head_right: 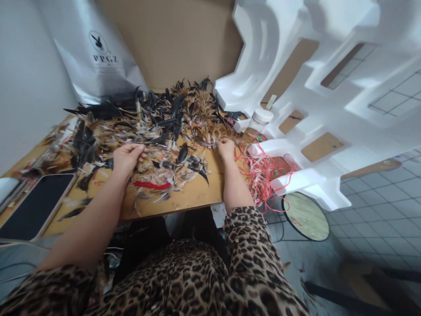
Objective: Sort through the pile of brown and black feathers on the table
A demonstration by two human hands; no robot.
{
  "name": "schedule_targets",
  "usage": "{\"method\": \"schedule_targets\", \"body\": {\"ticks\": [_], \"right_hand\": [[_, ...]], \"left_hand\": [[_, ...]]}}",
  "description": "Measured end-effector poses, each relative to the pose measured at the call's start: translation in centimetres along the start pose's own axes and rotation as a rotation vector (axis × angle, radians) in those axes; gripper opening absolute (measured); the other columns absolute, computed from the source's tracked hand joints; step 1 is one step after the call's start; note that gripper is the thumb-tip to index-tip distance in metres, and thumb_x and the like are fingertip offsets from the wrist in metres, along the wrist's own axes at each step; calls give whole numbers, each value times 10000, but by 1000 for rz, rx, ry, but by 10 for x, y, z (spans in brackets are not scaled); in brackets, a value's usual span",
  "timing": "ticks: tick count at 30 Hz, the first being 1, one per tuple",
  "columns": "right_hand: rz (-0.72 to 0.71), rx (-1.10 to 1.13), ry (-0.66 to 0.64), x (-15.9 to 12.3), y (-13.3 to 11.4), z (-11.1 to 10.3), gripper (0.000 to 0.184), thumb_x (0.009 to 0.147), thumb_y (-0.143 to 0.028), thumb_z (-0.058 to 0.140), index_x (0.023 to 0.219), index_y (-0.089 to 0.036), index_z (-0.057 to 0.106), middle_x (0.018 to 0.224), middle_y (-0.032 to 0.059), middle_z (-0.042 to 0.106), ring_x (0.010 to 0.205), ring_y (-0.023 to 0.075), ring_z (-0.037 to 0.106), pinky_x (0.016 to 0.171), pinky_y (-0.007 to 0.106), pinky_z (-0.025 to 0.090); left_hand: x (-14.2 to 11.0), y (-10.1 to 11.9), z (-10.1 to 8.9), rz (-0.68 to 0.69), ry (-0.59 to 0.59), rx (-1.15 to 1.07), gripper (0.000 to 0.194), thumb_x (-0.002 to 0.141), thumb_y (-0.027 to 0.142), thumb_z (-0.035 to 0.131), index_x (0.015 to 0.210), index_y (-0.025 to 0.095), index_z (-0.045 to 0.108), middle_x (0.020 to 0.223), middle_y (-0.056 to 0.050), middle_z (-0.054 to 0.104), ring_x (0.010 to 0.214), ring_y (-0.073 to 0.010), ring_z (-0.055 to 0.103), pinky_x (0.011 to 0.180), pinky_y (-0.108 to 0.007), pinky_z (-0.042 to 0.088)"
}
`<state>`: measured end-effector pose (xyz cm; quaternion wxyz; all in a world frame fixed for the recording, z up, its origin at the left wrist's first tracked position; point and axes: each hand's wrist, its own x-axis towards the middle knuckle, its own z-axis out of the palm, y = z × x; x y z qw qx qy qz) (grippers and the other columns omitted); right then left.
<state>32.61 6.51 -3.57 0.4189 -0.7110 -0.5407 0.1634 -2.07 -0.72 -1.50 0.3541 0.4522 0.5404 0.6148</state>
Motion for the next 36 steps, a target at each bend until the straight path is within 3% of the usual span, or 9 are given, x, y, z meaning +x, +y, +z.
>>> {"method": "schedule_targets", "body": {"ticks": [4,9,14,17,21,25,28,31,36], "right_hand": [[3,-46,66,-3,-1,3,221,666,-330,529,604,-130,601,525,-4,506,507,106,423,555,241,350],[-12,116,257,-8,-13,-2,343,680,-304,555,953,-102,604,682,13,565,591,116,481,637,259,421],[-204,376,368,-17,-46,-11,430,796,-309,449,1171,-101,479,741,14,564,641,104,519,693,268,464],[-326,411,240,-29,-75,-9,341,806,-329,456,1065,-131,558,817,39,604,706,107,554,711,255,472],[-464,334,-95,-48,-114,8,236,776,-319,512,836,-128,637,774,33,642,686,106,562,684,231,460],[-579,104,-408,-64,-144,37,177,743,-249,542,777,-139,676,744,19,672,681,109,582,691,222,439],[-654,-116,-566,-76,-159,61,165,734,-237,539,760,-166,686,773,20,689,732,132,606,703,232,434],[-675,-368,-588,-85,-169,81,190,742,-215,506,788,-183,688,855,51,701,826,180,627,743,273,446],[-703,-621,-497,-95,-172,100,244,763,-191,475,884,-139,680,988,143,677,943,266,626,814,376,458]], "left_hand": [[1,2,-2,13,20,-10,178,654,307,677,706,137,676,616,-26,650,458,-70,519,424,-177,403],[1,6,-3,11,45,-40,166,656,290,674,698,129,670,625,-35,652,456,-65,514,412,-167,386],[6,5,-10,42,148,-87,178,679,304,650,721,131,654,684,-37,666,464,-55,514,410,-156,379],[10,3,-14,56,202,-81,194,700,322,628,736,133,649,695,-37,665,459,-50,501,400,-153,368],[13,1,-16,64,227,-88,199,702,333,623,719,136,643,680,-33,658,426,-45,466,373,-157,343],[12,0,-16,74,220,-100,202,704,335,618,722,136,644,663,-29,652,410,-43,450,362,-159,326],[12,-1,-16,81,220,-101,196,701,332,623,716,138,645,648,-26,647,409,-43,447,364,-159,322],[13,-2,-17,72,215,-90,201,701,339,626,707,139,644,629,-23,639,398,-43,435,361,-164,315],[12,0,-16,60,213,-74,206,696,344,631,720,140,649,641,-25,645,406,-44,436,373,-167,320]]}}
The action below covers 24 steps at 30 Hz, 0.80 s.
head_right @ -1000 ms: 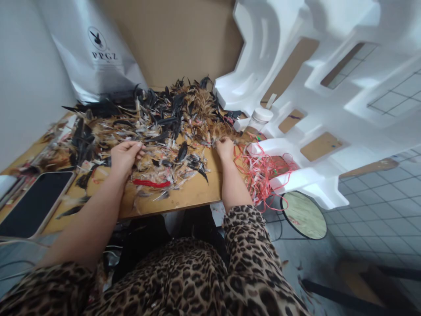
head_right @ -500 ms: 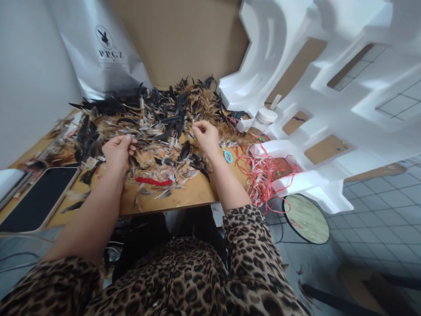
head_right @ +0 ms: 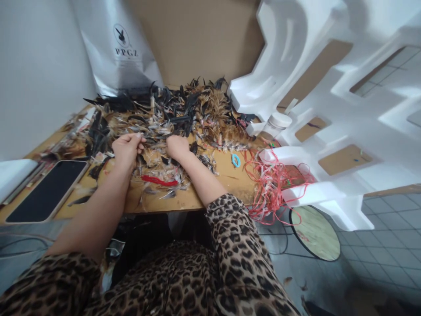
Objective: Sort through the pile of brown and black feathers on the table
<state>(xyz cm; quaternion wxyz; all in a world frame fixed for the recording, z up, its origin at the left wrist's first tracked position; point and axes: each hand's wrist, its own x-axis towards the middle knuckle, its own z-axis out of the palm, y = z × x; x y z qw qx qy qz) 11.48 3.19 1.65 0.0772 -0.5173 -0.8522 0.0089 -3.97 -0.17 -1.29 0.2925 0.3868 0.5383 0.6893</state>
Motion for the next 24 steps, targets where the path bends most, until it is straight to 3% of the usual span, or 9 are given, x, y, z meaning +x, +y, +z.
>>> {"method": "schedule_targets", "body": {"ticks": [7,12,15,18,21,24], "right_hand": [[-3,-55,26,4,-1,15,293,814,-165,419,952,-104,671,998,185,665,957,274,626,839,399,449],[-12,113,-22,1,5,12,219,748,-196,500,837,-138,691,915,161,691,883,259,641,787,356,464],[14,345,-15,1,14,13,165,721,-219,521,703,-162,675,763,94,690,758,202,635,700,289,463],[2,736,-25,4,22,17,144,696,-200,521,628,-147,636,549,19,607,543,127,565,563,229,429],[65,1150,-72,7,25,19,108,692,-182,540,641,-129,618,455,-28,536,415,74,466,460,190,372],[158,1397,-123,9,24,18,50,682,-166,598,684,-118,611,426,-53,512,373,42,394,400,161,307]], "left_hand": [[-6,-4,6,-2,-147,94,192,678,332,654,666,140,663,558,-17,615,391,-58,441,381,-183,328],[-6,-7,6,-6,-186,123,188,673,335,662,657,148,664,561,-23,625,404,-73,463,401,-194,349],[-5,-5,4,15,-158,103,190,675,338,660,662,149,670,542,-19,616,384,-65,434,388,-193,320],[-5,-2,3,20,-124,85,191,684,337,653,649,151,669,495,-9,584,363,-57,404,374,-190,284],[-5,-1,2,5,-133,48,199,690,343,653,640,150,666,482,-8,570,351,-53,388,362,-191,265],[-5,-3,2,-6,-163,24,199,688,340,661,656,144,670,501,-13,581,350,-48,386,353,-187,260]]}}
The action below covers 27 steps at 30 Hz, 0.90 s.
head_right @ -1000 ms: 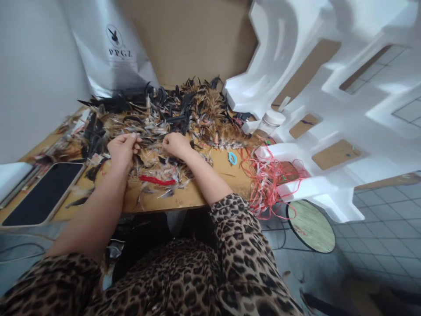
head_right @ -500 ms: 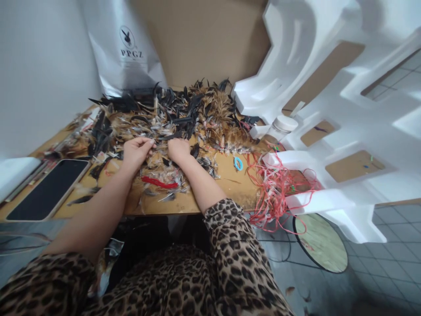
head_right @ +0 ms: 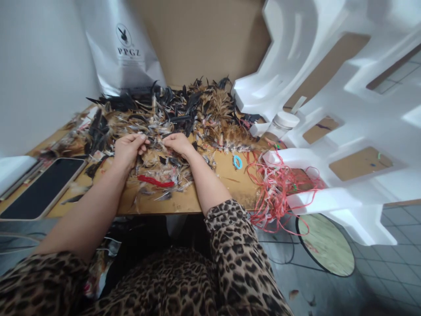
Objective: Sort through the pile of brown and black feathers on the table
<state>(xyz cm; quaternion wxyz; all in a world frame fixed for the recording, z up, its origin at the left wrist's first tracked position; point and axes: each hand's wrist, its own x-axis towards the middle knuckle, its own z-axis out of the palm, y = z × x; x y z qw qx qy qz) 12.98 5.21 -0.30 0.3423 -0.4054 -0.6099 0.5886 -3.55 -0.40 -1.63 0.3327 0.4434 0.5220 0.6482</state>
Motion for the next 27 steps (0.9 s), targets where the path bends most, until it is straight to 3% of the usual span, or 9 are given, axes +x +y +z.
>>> {"method": "schedule_targets", "body": {"ticks": [4,7,13,20,27], "right_hand": [[39,199,-58,0,-1,0,90,677,-163,643,735,-124,586,424,-69,498,354,25,343,352,140,210],[36,287,-121,1,0,-2,155,658,-189,681,719,-132,551,470,-57,530,366,24,388,348,129,211],[32,303,-295,-4,0,-7,161,670,-179,650,722,-140,503,447,-52,538,354,35,404,336,123,218],[0,289,-401,-6,-1,-7,226,643,-222,681,749,-133,503,494,-32,579,359,41,425,334,128,242],[21,351,-365,-7,-4,-9,231,640,-192,691,765,-129,506,549,-27,607,369,21,398,350,123,235]], "left_hand": [[0,0,1,-22,-47,-7,180,669,317,676,672,138,668,553,-27,613,367,-46,408,352,-181,277],[-1,1,2,-37,-59,-12,179,657,311,677,695,137,666,593,-33,633,376,-44,417,356,-179,290],[0,2,2,-45,-39,-87,264,624,310,695,824,139,663,731,-51,672,438,-53,483,373,-168,310],[-2,4,3,-96,-134,-116,362,602,314,720,913,138,664,808,-67,675,489,-63,518,388,-168,326],[-4,2,1,-152,-289,-93,325,615,329,730,867,127,700,579,-29,603,422,-64,463,379,-179,313]]}}
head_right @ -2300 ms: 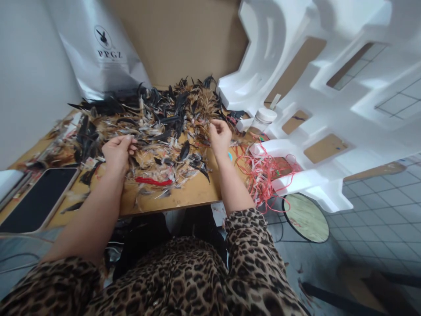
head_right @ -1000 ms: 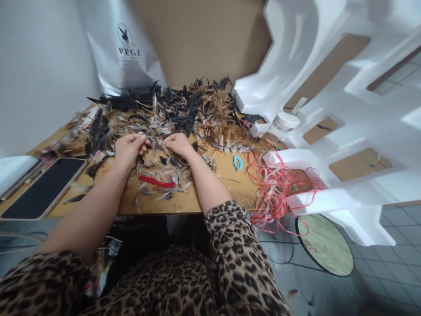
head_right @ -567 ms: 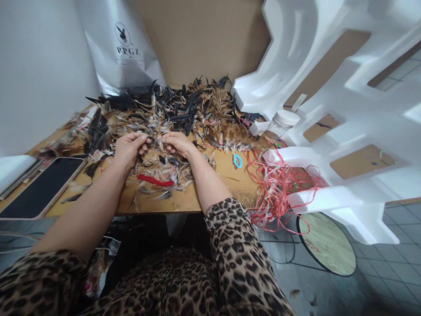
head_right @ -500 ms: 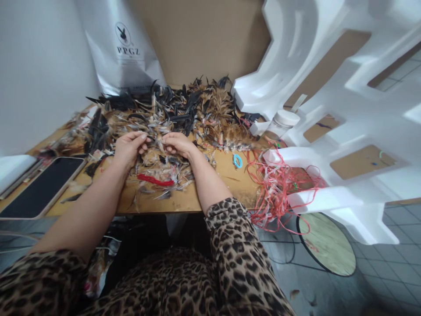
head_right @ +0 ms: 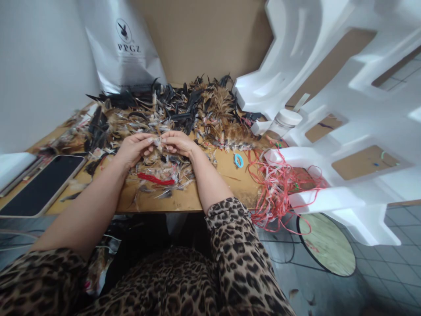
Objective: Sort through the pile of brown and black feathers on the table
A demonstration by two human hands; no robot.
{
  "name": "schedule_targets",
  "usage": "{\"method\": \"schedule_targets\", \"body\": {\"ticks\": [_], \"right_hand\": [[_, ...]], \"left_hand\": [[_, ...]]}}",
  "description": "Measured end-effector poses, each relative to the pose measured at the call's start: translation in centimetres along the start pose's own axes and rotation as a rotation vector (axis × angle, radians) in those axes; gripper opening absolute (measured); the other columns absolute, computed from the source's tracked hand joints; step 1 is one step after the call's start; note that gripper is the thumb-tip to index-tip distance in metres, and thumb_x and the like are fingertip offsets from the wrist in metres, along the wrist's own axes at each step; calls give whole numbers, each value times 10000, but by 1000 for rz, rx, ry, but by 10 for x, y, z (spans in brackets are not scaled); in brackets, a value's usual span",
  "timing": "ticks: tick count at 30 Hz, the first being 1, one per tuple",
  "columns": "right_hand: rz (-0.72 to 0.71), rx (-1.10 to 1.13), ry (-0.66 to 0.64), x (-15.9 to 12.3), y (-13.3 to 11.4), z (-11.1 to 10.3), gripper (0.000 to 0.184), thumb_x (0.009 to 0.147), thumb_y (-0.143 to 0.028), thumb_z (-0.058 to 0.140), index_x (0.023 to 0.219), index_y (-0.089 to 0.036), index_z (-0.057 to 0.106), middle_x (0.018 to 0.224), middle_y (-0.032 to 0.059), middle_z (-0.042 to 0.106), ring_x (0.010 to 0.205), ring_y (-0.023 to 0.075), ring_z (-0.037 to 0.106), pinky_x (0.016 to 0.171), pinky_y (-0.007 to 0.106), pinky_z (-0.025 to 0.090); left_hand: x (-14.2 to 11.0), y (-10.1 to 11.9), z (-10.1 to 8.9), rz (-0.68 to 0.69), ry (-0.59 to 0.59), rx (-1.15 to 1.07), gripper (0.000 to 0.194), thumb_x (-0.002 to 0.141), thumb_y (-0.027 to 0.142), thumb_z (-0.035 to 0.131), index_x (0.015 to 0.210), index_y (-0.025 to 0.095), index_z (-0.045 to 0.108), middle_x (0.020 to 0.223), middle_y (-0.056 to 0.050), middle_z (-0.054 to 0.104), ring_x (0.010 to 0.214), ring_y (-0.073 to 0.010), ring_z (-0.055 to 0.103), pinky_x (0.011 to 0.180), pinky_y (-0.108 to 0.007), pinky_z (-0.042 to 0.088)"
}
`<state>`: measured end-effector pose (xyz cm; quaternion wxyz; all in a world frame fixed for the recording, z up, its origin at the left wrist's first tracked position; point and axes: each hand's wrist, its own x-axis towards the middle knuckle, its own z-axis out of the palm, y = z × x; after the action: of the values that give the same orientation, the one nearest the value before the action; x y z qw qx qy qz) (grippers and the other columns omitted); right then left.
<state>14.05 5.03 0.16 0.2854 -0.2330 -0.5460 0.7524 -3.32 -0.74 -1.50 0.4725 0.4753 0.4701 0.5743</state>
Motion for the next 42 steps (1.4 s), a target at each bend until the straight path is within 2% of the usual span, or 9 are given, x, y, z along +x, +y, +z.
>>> {"method": "schedule_targets", "body": {"ticks": [5,11,14,17,22,25,30,36,42], "right_hand": [[-45,132,-29,-1,-3,-2,180,701,-160,632,781,-150,471,570,-52,578,394,11,352,376,116,213],[-66,209,-24,-1,-2,-3,158,718,-139,611,801,-158,478,579,-58,569,408,14,369,376,110,228],[-59,195,47,0,-1,-1,177,704,-132,643,815,-150,507,622,-34,622,428,20,432,384,114,295],[-59,173,157,4,1,2,194,686,-123,675,815,-144,533,657,-16,657,463,33,506,408,122,365],[-112,153,367,14,7,7,185,689,-105,678,804,-148,539,622,-19,655,463,43,532,373,118,339],[-137,161,438,17,10,12,172,693,-92,665,787,-147,532,607,-26,647,434,31,509,364,114,327],[-176,157,452,19,12,22,157,695,-86,649,780,-148,532,586,-35,640,411,28,488,361,118,325],[-166,113,444,17,13,31,196,679,-138,698,787,-154,535,551,-52,610,410,33,495,363,118,332],[-125,99,466,13,7,36,155,712,-94,657,788,-149,534,528,-53,597,402,35,496,373,120,351]], "left_hand": [[-3,3,3,-7,-64,9,311,598,311,732,850,130,705,759,-83,666,481,-70,493,392,-185,321],[-6,5,4,-37,-115,38,248,600,326,735,756,135,705,699,-81,657,459,-72,479,384,-190,311],[-3,2,2,-14,-54,68,235,609,361,736,653,133,692,584,-63,616,421,-69,456,378,-192,308],[0,0,1,19,32,75,250,613,382,731,630,137,686,539,-53,591,400,-69,441,378,-193,305],[0,2,2,58,116,43,209,582,329,740,647,146,664,517,-25,572,397,-65,437,380,-189,288],[-2,3,4,58,119,99,202,570,309,744,677,151,679,464,5,528,379,-64,401,374,-194,258],[-4,4,9,72,109,223,266,529,322,780,709,137,714,481,5,554,431,-74,430,415,-197,278],[-3,4,9,63,104,189,292,542,328,780,738,121,715,519,-1,591,431,-57,426,428,-189,299],[-3,3,7,-15,59,142,242,600,326,746,723,127,685,481,6,561,388,-52,413,383,-173,264]]}}
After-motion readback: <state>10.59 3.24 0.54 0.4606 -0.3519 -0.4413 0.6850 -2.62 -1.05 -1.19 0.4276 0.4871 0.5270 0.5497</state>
